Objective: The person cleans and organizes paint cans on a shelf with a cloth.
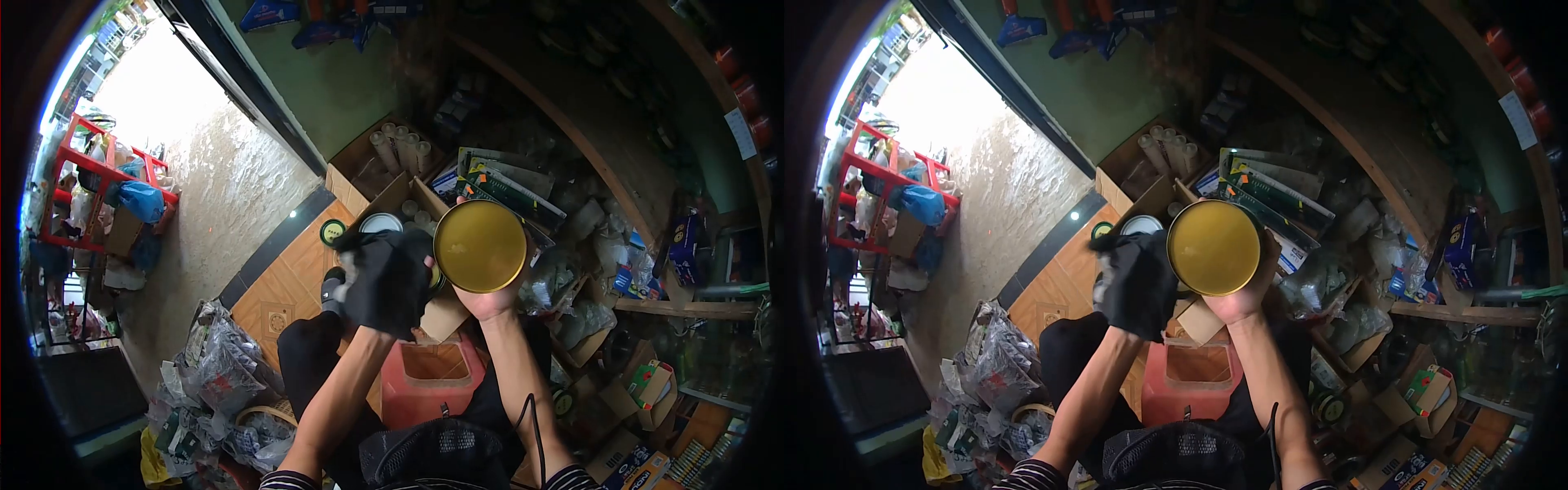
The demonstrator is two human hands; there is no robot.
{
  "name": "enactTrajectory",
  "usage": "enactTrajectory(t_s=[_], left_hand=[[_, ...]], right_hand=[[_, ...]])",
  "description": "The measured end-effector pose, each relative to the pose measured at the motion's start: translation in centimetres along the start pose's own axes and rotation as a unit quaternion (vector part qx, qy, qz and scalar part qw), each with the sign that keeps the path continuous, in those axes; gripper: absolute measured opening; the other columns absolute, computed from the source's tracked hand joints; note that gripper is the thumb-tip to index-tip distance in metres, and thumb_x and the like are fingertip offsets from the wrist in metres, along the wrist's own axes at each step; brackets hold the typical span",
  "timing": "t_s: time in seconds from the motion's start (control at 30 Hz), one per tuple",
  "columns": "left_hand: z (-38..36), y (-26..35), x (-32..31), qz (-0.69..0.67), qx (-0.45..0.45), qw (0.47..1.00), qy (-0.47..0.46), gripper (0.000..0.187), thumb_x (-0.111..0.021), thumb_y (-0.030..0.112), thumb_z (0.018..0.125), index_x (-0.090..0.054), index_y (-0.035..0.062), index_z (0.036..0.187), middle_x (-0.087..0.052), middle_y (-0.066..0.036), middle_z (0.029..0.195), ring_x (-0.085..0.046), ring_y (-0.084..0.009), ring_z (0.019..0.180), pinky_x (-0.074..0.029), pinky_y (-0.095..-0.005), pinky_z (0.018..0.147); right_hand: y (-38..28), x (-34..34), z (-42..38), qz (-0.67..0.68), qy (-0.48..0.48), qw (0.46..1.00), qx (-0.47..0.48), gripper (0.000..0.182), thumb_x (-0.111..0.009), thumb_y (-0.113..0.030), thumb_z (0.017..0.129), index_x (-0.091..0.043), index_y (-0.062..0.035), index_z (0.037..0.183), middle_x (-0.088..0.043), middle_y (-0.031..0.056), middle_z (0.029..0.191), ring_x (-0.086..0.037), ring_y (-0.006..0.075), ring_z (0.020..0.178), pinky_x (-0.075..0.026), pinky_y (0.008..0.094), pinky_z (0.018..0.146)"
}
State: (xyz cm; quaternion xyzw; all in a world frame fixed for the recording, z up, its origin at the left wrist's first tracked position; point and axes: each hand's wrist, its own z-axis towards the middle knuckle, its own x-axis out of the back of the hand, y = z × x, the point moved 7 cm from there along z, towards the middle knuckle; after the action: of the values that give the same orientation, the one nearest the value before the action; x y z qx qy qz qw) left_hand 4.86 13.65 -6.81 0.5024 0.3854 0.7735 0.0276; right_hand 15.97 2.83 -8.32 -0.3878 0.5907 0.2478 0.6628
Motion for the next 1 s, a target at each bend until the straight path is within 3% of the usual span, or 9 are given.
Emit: enactTrajectory(t_s=[0.1, 0.17, 0.3, 0.47, 0.57, 0.6, 0.67, 0.73, 1.0], left_hand=[[2.9, 3.6, 3.2, -0.222, -0.114, 0.968, 0.038, 0.027, -0.070, 0.014, 0.085, -0.069, 0.0044, 0.110, -0.068, -0.018, 0.107, -0.066, -0.0371, 0.102, -0.054, -0.0405, 0.087], [3.6, 5.4, 5.6, 0.027, -0.095, 0.993, -0.060, 0.028, -0.073, 0.012, 0.087, -0.067, 0.0004, 0.112, -0.070, -0.014, 0.103, -0.070, -0.0291, 0.092, -0.055, -0.0379, 0.083], [2.8, 1.3, 2.6, -0.400, 0.014, 0.916, -0.008, 0.015, -0.062, 0.004, 0.098, -0.067, 0.0010, 0.112, -0.068, -0.006, 0.096, -0.067, -0.0136, 0.085, -0.055, -0.0346, 0.076], [1.9, -0.7, 0.5, -0.076, 0.011, 0.996, -0.044, 0.035, -0.066, 0.005, 0.092, -0.061, 0.0031, 0.126, -0.069, -0.012, 0.093, -0.067, -0.0251, 0.079, -0.052, -0.0357, 0.069], [-0.3, 1.2, 0.8, 0.114, -0.042, 0.990, 0.075, 0.052, -0.071, 0.003, 0.082, -0.058, 0.0035, 0.131, -0.071, -0.012, 0.084, -0.066, -0.0331, 0.069, -0.046, -0.0414, 0.057], [-1.3, -2.8, -3.1, -0.118, 0.026, 0.992, 0.039, 0.056, -0.072, 0.005, 0.085, -0.053, 0.0038, 0.138, -0.068, -0.013, 0.102, -0.066, -0.0290, 0.088, -0.049, -0.0395, 0.072], [-1.9, -3.1, -2.8, -0.482, 0.105, 0.870, 0.032, 0.059, -0.071, 0.014, 0.095, -0.046, 0.0066, 0.148, -0.059, -0.013, 0.140, -0.061, -0.0209, 0.126, -0.051, -0.0363, 0.106], [-1.1, -1.9, -1.2, -0.635, 0.074, 0.769, -0.007, 0.063, -0.066, 0.005, 0.095, -0.038, 0.0063, 0.152, -0.055, -0.013, 0.144, -0.056, -0.0238, 0.133, -0.047, -0.0391, 0.112], [0.6, -0.3, 0.7, -0.284, 0.040, 0.957, -0.044, 0.049, -0.064, 0.006, 0.099, -0.049, 0.0016, 0.146, -0.066, -0.012, 0.130, -0.064, -0.0233, 0.121, -0.050, -0.0352, 0.105]], right_hand=[[0.1, -1.3, 0.1, 0.027, -0.017, 0.999, -0.010, 0.066, -0.045, -0.057, 0.105, -0.051, -0.0095, 0.151, -0.044, 0.0103, 0.162, -0.051, 0.0327, 0.140, -0.047, 0.0540, 0.113], [-0.3, -0.4, -0.1, 0.017, 0.016, 1.000, 0.006, 0.065, -0.049, -0.056, 0.104, -0.052, -0.0099, 0.151, -0.044, 0.0107, 0.162, -0.051, 0.0339, 0.140, -0.047, 0.0542, 0.113], [-0.9, -0.4, 0.3, -0.065, 0.041, 0.997, 0.016, 0.072, -0.045, -0.058, 0.103, -0.051, -0.0056, 0.151, -0.047, 0.0117, 0.160, -0.052, 0.0344, 0.139, -0.045, 0.0504, 0.115], [-1.2, -0.6, 0.3, -0.281, 0.069, 0.957, 0.030, 0.079, -0.045, -0.059, 0.097, -0.048, -0.0037, 0.154, -0.049, 0.0147, 0.158, -0.052, 0.0260, 0.140, -0.043, 0.0445, 0.116], [-1.3, -1.8, 0.6, -0.654, 0.020, 0.745, 0.133, 0.084, -0.066, -0.045, 0.088, -0.043, 0.0026, 0.154, -0.055, 0.0193, 0.137, -0.055, 0.0306, 0.124, -0.040, 0.0419, 0.113], [-0.6, -2.0, 0.6, -0.726, 0.000, 0.673, 0.138, 0.087, -0.069, -0.044, 0.085, -0.043, 0.0035, 0.153, -0.053, 0.0205, 0.136, -0.053, 0.0323, 0.125, -0.039, 0.0423, 0.114], [0.4, -2.8, 0.1, -0.729, 0.002, 0.672, 0.126, 0.092, -0.077, -0.045, 0.078, -0.046, 0.0023, 0.151, -0.049, 0.0209, 0.131, -0.051, 0.0344, 0.127, -0.040, 0.0453, 0.111], [2.1, -3.8, -0.2, -0.772, -0.038, 0.623, 0.124, 0.092, -0.078, -0.044, 0.075, -0.048, 0.0003, 0.150, -0.048, 0.0207, 0.131, -0.051, 0.0350, 0.126, -0.043, 0.0456, 0.109], [0.4, -1.9, 0.8, -0.764, 0.076, 0.629, 0.122, 0.096, -0.072, -0.053, 0.086, -0.036, 0.0047, 0.154, -0.045, 0.0272, 0.132, -0.049, 0.0404, 0.128, -0.041, 0.0498, 0.110]])
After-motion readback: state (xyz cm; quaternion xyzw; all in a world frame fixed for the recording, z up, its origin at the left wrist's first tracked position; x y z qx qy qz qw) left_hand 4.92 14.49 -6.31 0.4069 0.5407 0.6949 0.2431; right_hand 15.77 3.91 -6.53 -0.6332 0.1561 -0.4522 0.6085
